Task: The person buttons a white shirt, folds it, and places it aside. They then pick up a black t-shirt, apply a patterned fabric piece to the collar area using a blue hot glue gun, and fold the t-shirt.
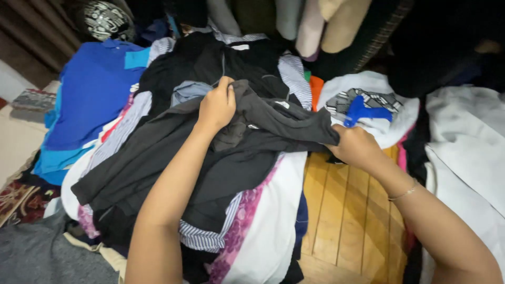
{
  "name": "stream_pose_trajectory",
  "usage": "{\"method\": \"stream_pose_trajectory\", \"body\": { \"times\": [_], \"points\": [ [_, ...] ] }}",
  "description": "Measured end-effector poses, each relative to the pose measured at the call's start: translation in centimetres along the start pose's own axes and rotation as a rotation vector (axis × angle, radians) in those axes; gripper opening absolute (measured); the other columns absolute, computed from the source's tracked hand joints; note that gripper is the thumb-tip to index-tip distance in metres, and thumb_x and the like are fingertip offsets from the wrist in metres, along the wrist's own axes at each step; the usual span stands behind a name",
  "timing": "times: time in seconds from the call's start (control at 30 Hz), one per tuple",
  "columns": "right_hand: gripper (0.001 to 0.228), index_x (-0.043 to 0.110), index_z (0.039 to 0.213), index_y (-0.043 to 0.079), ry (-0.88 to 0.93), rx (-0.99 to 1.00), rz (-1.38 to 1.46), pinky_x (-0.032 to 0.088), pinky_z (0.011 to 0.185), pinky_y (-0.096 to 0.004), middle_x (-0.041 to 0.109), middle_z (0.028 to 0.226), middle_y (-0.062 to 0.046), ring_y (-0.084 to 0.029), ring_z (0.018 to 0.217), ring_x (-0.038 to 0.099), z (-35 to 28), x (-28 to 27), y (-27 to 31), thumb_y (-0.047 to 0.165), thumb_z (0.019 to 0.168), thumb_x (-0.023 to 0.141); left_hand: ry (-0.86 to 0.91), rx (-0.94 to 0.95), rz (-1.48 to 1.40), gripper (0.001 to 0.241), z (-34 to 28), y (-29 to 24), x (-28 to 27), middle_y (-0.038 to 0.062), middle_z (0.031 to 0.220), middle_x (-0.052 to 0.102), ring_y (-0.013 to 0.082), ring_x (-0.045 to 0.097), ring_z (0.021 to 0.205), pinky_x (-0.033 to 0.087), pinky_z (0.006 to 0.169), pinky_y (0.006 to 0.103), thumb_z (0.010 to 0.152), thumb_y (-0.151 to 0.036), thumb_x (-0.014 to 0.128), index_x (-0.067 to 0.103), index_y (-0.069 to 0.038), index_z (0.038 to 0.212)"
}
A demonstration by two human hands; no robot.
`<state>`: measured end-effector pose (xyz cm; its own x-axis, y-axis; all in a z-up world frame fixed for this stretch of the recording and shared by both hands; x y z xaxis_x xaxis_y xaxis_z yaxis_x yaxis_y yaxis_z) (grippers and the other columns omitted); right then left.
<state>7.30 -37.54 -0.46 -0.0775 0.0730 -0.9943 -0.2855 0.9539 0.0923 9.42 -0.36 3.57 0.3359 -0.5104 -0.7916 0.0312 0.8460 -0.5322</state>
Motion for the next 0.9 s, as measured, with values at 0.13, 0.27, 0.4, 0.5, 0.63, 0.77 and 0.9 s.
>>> {"method": "stream_pose_trajectory", "body": {
  "times": [0.13,0.27,0.4,0.5,0.63,0.77,0.9],
  "points": [
    [0.041,0.072,0.107,0.012,0.032,0.096,0.180,0.060,0.083,-0.050,0.078,0.087,-0.023,-0.045,0.097,0.074,-3.9,-2.8,-2.6,0.046,0.083,0.075,0.142,0.021,-0.074,0.027,-0.1,-4.7,1.7,0.027,0.104,0.072,0.0462,0.070,0.105,0.056,0.091,0.0556,0.104,-0.027,0.040,0.056,-0.019,0.124],
    [0.045,0.076,0.108,0.011,0.025,0.148,0.254,0.060,0.080,-0.050,0.078,0.089,-0.025,-0.045,0.097,0.074,-5.7,-2.2,-8.1,0.042,0.076,0.083,0.226,0.042,-0.166,0.028,0.6,-6.8,5.1,0.028,0.107,0.072,0.0454,0.068,0.109,0.055,0.092,0.0557,0.100,-0.024,0.045,0.062,-0.016,0.121],
    [0.052,0.077,0.113,0.007,0.000,0.203,0.316,0.059,0.080,-0.052,0.076,0.095,-0.031,-0.048,0.099,0.072,-8.7,-5.2,-10.3,0.032,0.069,0.090,0.291,0.080,-0.170,0.026,0.7,-9.4,8.3,0.023,0.105,0.074,0.0417,0.069,0.109,0.057,0.092,0.0524,0.098,-0.026,0.051,0.068,-0.018,0.115],
    [0.065,0.072,0.118,0.013,0.040,0.276,0.227,0.051,0.088,-0.039,0.079,0.099,-0.013,-0.032,0.099,0.072,-9.6,-4.8,-13.9,0.051,0.069,0.087,0.335,0.223,-0.226,0.024,0.2,-12.4,10.9,0.021,0.103,0.074,0.0422,0.067,0.104,0.046,0.089,0.0435,0.096,-0.023,0.050,0.066,-0.011,0.108],
    [0.071,0.070,0.124,0.012,0.053,0.351,0.150,0.051,0.086,-0.042,0.078,0.100,-0.018,-0.039,0.103,0.069,-11.0,-5.2,-18.0,0.056,0.070,0.084,0.395,0.353,-0.199,0.024,-1.4,-16.7,14.2,0.030,0.102,0.071,0.0498,0.065,0.101,0.047,0.090,0.0487,0.098,-0.022,0.049,0.063,-0.006,0.109],
    [0.071,0.069,0.120,0.008,-0.038,0.384,-0.006,0.051,0.087,-0.049,0.076,0.102,-0.027,-0.048,0.105,0.068,-12.2,-7.5,-22.2,0.060,0.073,0.081,0.456,0.396,-0.276,0.020,-2.7,-20.5,16.9,0.027,0.098,0.071,0.0512,0.065,0.097,0.046,0.086,0.0501,0.099,-0.025,0.048,0.057,-0.010,0.110],
    [0.059,0.069,0.126,0.008,-0.140,0.613,-0.103,0.055,0.081,-0.061,0.072,0.108,-0.039,-0.059,0.102,0.067,-15.0,-13.1,-25.5,0.048,0.083,0.075,0.400,0.397,-0.488,0.026,-3.6,-24.3,15.7,0.011,0.114,0.072,0.0311,0.067,0.110,0.043,0.096,0.0368,0.101,-0.027,0.047,0.058,-0.011,0.117]
  ]
}}
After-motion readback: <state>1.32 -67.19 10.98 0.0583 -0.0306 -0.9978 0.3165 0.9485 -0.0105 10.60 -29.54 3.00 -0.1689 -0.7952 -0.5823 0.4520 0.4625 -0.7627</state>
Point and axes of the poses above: each hand's wrist, its own z-axis towards the middle knuckle, its own x-axis out of the palm, y = z × x, the point moved 10 cm from there along z, towards the middle knuckle
